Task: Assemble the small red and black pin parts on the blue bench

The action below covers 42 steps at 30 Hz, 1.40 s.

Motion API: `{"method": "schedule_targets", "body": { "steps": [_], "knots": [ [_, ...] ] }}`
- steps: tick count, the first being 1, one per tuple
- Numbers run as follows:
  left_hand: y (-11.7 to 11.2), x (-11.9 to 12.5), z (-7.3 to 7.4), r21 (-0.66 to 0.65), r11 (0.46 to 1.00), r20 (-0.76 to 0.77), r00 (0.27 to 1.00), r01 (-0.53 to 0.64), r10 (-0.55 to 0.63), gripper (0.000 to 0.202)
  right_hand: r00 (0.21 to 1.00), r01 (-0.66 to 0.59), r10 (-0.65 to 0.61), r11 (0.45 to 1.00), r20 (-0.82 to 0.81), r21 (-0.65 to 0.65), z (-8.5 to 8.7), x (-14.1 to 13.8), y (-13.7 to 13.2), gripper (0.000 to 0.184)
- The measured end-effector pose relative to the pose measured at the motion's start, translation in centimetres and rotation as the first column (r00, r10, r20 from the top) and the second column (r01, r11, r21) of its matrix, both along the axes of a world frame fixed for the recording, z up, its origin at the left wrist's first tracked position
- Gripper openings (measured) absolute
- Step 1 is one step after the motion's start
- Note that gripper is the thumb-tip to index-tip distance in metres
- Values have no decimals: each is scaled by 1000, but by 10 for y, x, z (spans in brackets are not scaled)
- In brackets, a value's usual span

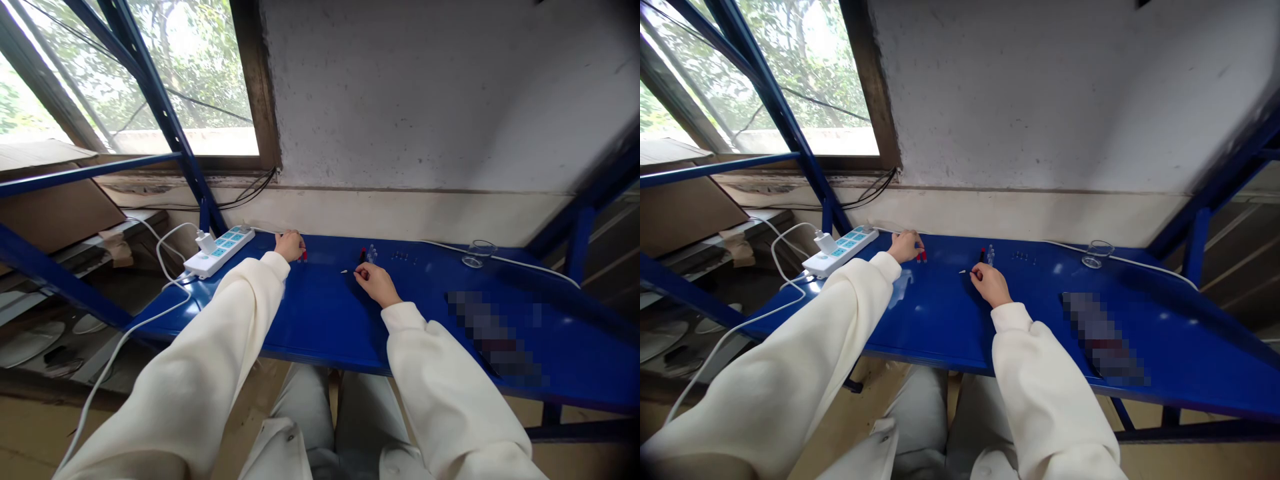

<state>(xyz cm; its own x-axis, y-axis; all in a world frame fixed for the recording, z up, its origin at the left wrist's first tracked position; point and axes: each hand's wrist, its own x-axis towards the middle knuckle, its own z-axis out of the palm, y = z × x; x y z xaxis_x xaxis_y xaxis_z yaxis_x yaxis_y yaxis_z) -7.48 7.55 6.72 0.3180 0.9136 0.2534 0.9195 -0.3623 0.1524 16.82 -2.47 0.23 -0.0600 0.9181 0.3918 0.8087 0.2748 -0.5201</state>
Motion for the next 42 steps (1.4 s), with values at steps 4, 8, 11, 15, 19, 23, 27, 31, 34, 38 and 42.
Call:
{"method": "schedule_targets", "body": {
  "steps": [4, 8, 11, 15, 19, 23, 27, 31, 34, 38, 42],
  "knots": [
    [1, -1, -1, -1, 1000, -4, 1000, -3, 3, 10, 1000, 14, -14, 1000, -4, 25, 1, 0, 0, 15],
    [2, -1, -2, -6, 1000, -11, 1000, 0, 0, 12, 999, 46, -46, 998, -1, 34, 5, 0, -3, 16],
    [2, -1, -3, -6, 1000, -20, 1000, -2, 2, 13, 988, 151, -151, 988, 10, 30, 9, 0, -5, 19],
    [1, -1, -1, -18, 1000, -24, 1000, -12, 12, 15, 933, 361, -361, 933, 14, -11, 11, 4, -6, 21],
    [-8, 4, 7, 4, 1000, -3, 1000, 6, -6, 25, 885, 465, -462, 877, 57, -121, 9, 11, -3, 17],
    [-30, 22, 15, 131, 984, 32, 992, 121, -126, 29, 880, 474, -460, 857, 116, -201, 4, 15, 0, 15],
    [-55, 54, 8, 125, 939, -6, 946, 321, -323, 37, 875, 478, -455, 867, 167, -143, 2, 14, 1, 22],
    [-68, 86, -16, 81, 919, -28, 923, 385, -384, 50, 867, 486, -458, 865, 196, -127, 0, 13, 2, 27],
    [-69, 105, -34, 62, 932, -9, 934, 357, -357, 54, 866, 487, -464, 867, 187, -104, -3, 13, 3, 27],
    [-67, 121, -47, 100, 947, 22, 950, 307, -310, 49, 867, 487, -473, 871, 153, -66, -6, 14, 7, 25],
    [-67, 128, -50, 126, 957, 55, 962, 260, -268, 40, 864, 495, -483, 867, 143, -58, -9, 15, 12, 24]
  ]
}}
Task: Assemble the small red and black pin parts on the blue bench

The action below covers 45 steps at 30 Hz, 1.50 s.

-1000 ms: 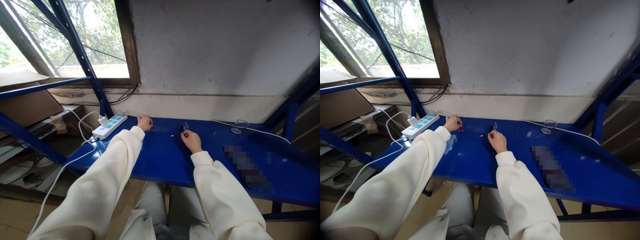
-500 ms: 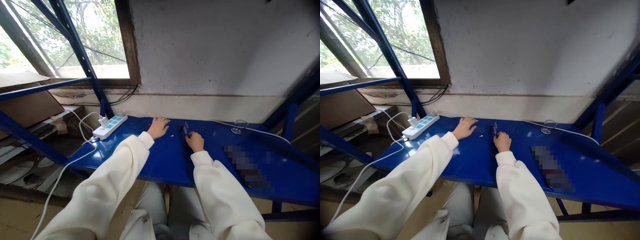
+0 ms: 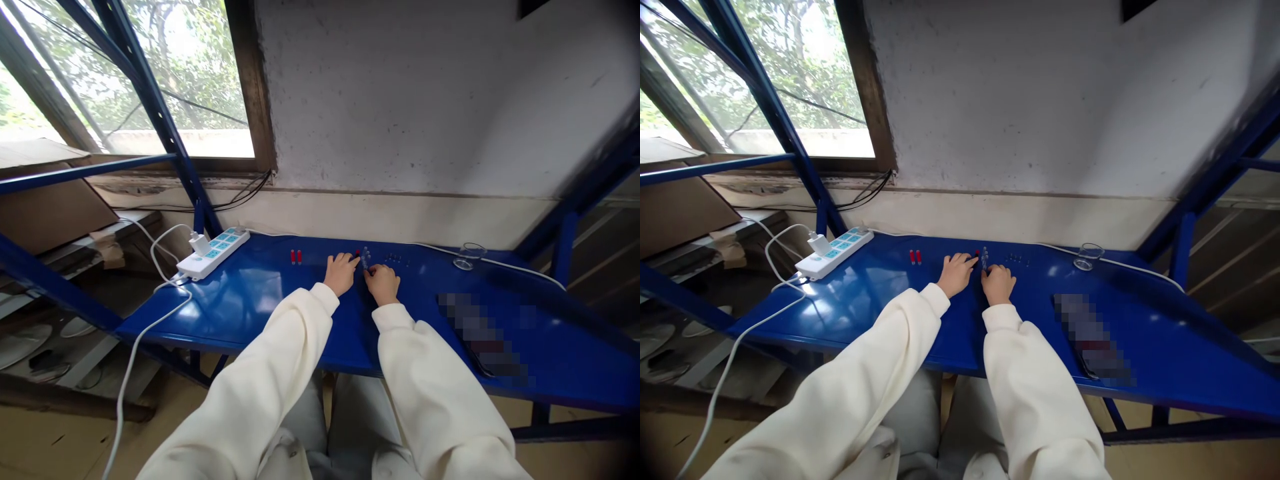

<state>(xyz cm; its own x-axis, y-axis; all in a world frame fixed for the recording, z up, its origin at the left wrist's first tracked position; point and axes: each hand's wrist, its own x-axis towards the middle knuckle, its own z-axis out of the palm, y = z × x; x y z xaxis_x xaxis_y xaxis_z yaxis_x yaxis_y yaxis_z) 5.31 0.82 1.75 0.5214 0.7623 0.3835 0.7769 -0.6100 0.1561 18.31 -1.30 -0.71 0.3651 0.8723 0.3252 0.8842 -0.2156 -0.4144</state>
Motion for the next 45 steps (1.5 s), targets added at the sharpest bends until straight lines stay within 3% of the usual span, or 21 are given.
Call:
{"method": "schedule_targets", "body": {
  "steps": [10, 18, 22, 25, 30, 35, 40, 45],
  "knots": [
    [0, -3, 5, -28, 994, 209, 971, -110, 113, 17, 1000, 22, -22, 1000, -8, 7, -5, 1, 12, 27],
    [-19, -13, 7, -134, 968, 476, 843, -212, 250, 17, 995, 22, -25, 999, -96, -33, -2, 2, 17, 22],
    [-25, -18, 6, -112, 967, 549, 797, -227, 251, 18, 989, -70, 66, 997, -133, -25, 4, -3, 13, 17],
    [-24, -20, 4, -85, 971, 580, 781, -225, 232, 16, 982, -184, 185, 983, -49, 30, 9, -10, 6, 15],
    [-21, -21, 0, -67, 975, 592, 778, -211, 209, 13, 955, -295, 293, 955, 50, 30, 12, -17, -2, 14],
    [-22, -23, 0, -62, 976, 558, 803, -210, 208, 20, 942, -327, 326, 945, 79, 0, 13, -15, -5, 14],
    [-25, -24, 0, 51, 993, 450, 890, -107, 73, 33, 940, -334, 331, 942, 82, 28, 12, -15, -5, 12],
    [-26, -22, -4, 114, 993, 346, 938, -16, -25, 38, 955, -297, 297, 945, 20, 135, 6, -13, -2, 15]
  ]
}}
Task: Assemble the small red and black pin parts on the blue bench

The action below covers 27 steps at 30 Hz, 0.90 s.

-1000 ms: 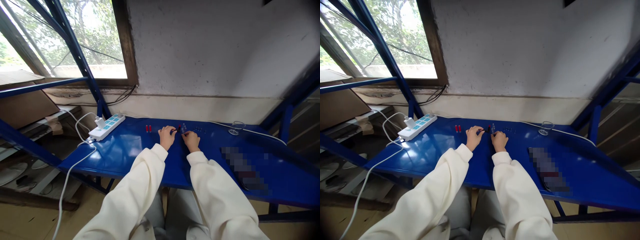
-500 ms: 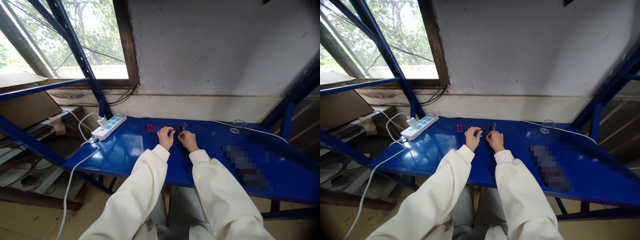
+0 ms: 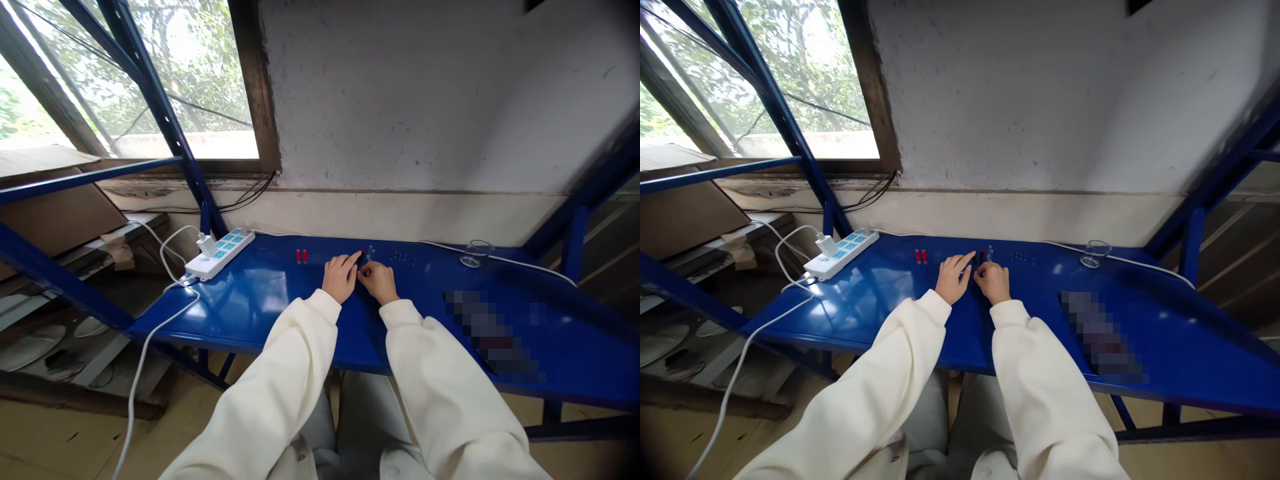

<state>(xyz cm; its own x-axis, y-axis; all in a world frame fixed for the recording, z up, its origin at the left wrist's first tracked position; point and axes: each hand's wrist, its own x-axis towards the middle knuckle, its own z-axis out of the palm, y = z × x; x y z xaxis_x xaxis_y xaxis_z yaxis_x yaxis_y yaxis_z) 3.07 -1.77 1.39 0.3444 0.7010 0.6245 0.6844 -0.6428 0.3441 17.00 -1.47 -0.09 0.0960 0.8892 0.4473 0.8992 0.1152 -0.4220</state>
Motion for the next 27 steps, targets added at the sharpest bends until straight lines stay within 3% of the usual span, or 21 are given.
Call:
{"method": "schedule_targets", "body": {
  "steps": [7, 18, 27],
  "knots": [
    [3, 1, -5, -4, 1000, -24, 1000, 12, -12, 37, 994, 18, -8, 995, -110, 95, -2, 1, 1, 15],
    [14, 1, -10, -18, 1000, 295, 955, 18, -12, 17, 992, -39, 56, 989, -112, 144, 2, 2, -2, 14],
    [16, 2, -13, -55, 998, 251, 968, 22, -8, 11, 970, -102, 72, 987, 231, 123, -1, 2, -1, 17]
  ]
}}
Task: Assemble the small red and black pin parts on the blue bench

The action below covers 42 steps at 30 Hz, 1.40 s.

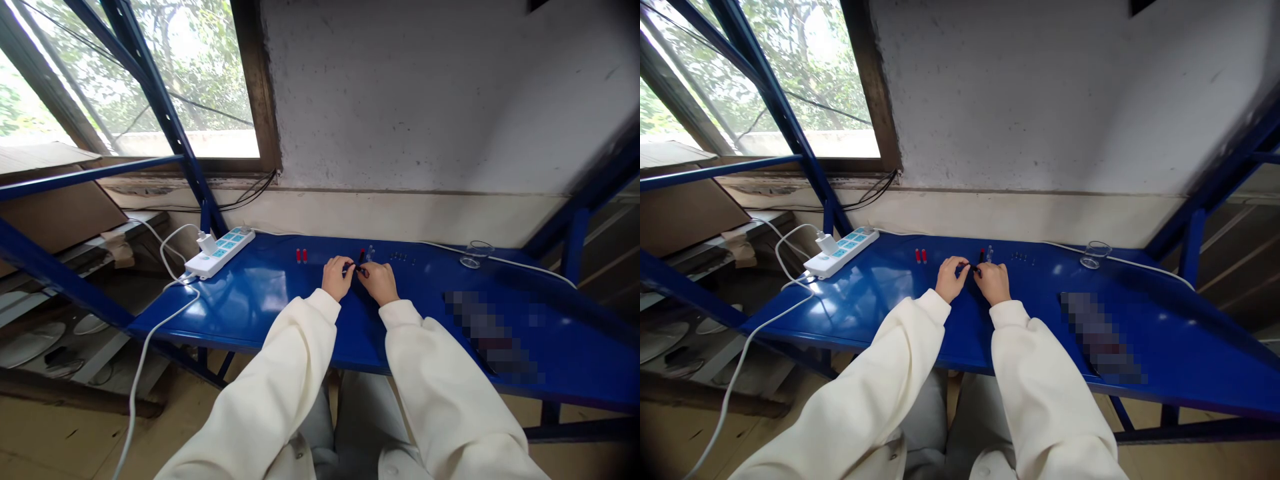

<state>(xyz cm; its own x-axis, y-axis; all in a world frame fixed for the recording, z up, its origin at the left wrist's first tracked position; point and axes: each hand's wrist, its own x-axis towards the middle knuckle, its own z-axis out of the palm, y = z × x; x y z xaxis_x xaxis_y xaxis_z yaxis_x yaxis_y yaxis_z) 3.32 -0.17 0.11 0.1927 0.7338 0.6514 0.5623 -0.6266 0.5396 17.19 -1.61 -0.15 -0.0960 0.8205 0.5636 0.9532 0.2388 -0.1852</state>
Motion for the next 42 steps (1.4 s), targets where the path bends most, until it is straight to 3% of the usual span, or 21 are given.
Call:
{"method": "schedule_targets", "body": {
  "steps": [10, 19, 23, 27, 32, 35, 42],
  "knots": [
    [-3, 2, 8, -32, 999, -128, 992, -6, 2, 10, 998, 11, -8, 999, 63, -44, -1, 1, 0, 20],
    [3, -2, 27, -60, 998, -305, 951, 23, -40, 9, 999, 12, -14, 999, -42, -43, -4, 1, 0, 20],
    [19, -18, 45, -118, 992, -375, 923, 46, -87, 7, 989, -30, 26, 999, -148, -29, -2, -3, -2, 24],
    [39, -44, 72, -96, 995, -465, 883, 24, -66, 8, 977, -93, 84, 995, -197, -37, -3, -6, -2, 28],
    [60, -72, 95, -112, 993, -661, 750, -48, -38, 7, 968, -116, 99, 991, -230, -62, -1, -6, -3, 26],
    [67, -81, 92, -153, 985, -724, 688, -85, -54, 7, 965, -120, 98, 990, -244, -76, 0, -6, -5, 24],
    [71, -91, 71, -125, 974, -709, 704, -191, 47, 12, 961, -131, 107, 988, -255, -80, -2, -5, -4, 24]
  ]
}}
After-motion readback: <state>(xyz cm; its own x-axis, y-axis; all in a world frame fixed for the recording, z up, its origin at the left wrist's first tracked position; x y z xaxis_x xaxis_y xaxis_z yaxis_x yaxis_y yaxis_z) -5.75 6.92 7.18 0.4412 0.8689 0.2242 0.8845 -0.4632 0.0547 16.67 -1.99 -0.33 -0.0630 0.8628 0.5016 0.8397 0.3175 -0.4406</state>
